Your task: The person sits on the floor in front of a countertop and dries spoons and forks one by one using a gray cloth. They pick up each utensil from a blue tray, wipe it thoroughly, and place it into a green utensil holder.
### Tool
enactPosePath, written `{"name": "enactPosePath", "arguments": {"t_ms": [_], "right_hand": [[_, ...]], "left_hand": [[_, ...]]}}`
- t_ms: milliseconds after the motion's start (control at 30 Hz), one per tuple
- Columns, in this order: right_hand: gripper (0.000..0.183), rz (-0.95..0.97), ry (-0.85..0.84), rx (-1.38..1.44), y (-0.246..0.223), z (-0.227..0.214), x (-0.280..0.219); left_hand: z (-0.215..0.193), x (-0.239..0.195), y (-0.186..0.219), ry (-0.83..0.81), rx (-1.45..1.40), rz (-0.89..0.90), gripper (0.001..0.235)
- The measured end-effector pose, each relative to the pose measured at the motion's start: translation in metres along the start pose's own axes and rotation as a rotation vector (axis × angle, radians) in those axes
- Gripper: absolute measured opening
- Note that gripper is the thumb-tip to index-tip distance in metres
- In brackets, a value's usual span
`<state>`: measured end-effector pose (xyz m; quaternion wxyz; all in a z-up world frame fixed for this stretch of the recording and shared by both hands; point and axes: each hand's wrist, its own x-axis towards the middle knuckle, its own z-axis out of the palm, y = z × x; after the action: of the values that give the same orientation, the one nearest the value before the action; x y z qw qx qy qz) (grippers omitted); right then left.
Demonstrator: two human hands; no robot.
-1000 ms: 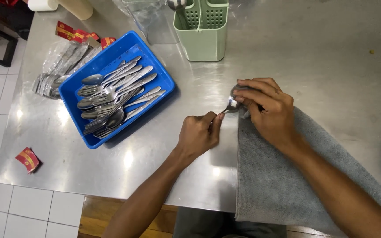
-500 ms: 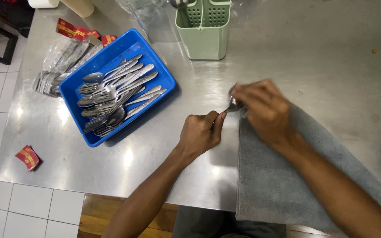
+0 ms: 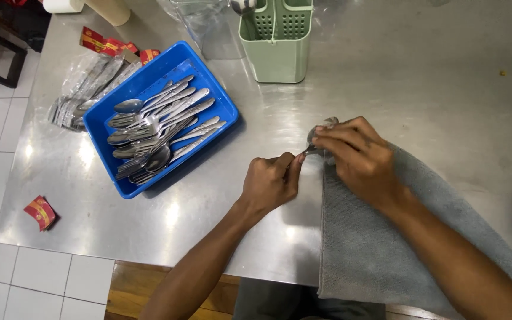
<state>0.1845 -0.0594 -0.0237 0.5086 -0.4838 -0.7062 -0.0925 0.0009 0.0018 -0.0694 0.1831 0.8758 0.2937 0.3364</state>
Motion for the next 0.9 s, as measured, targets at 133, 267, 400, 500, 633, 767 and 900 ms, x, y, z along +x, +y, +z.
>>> {"name": "enactPosePath", "arguments": {"t_ms": [133, 267, 400, 500, 633, 767, 900], "right_hand": [[0.019, 0.054, 0.066, 0.014, 0.023, 0.003, -0.005], [0.018, 0.011, 0.023, -0.006, 0.000, 0.004, 0.000], [0.016, -0.053, 0.065, -0.040, 0.011, 0.002, 0.008], [0.012, -0.066, 0.098, -0.067, 0.020, 0.004, -0.005], [0.012, -0.075, 0.054, -0.011, -0.006, 0.006, 0.000], [0.013, -0.072, 0.121, -0.024, 0.012, 0.010, -0.005], [0.013, -0.119, 0.109, 0.019, -0.017, 0.008, 0.005]], "left_hand": [[-0.003, 0.004, 0.002, -0.009, 0.020, 0.017, 0.030], [-0.002, 0.003, -0.001, -0.012, -0.005, -0.007, 0.031], [-0.001, 0.008, -0.003, 0.025, -0.043, -0.012, 0.034], [0.000, 0.007, 0.003, 0.013, -0.108, -0.053, 0.036], [0.009, 0.003, -0.008, 0.038, -0.280, -0.140, 0.040], [0.007, 0.004, -0.009, -0.024, -0.490, -0.299, 0.048], [0.006, 0.007, -0.004, -0.044, -0.567, -0.339, 0.048]]}}
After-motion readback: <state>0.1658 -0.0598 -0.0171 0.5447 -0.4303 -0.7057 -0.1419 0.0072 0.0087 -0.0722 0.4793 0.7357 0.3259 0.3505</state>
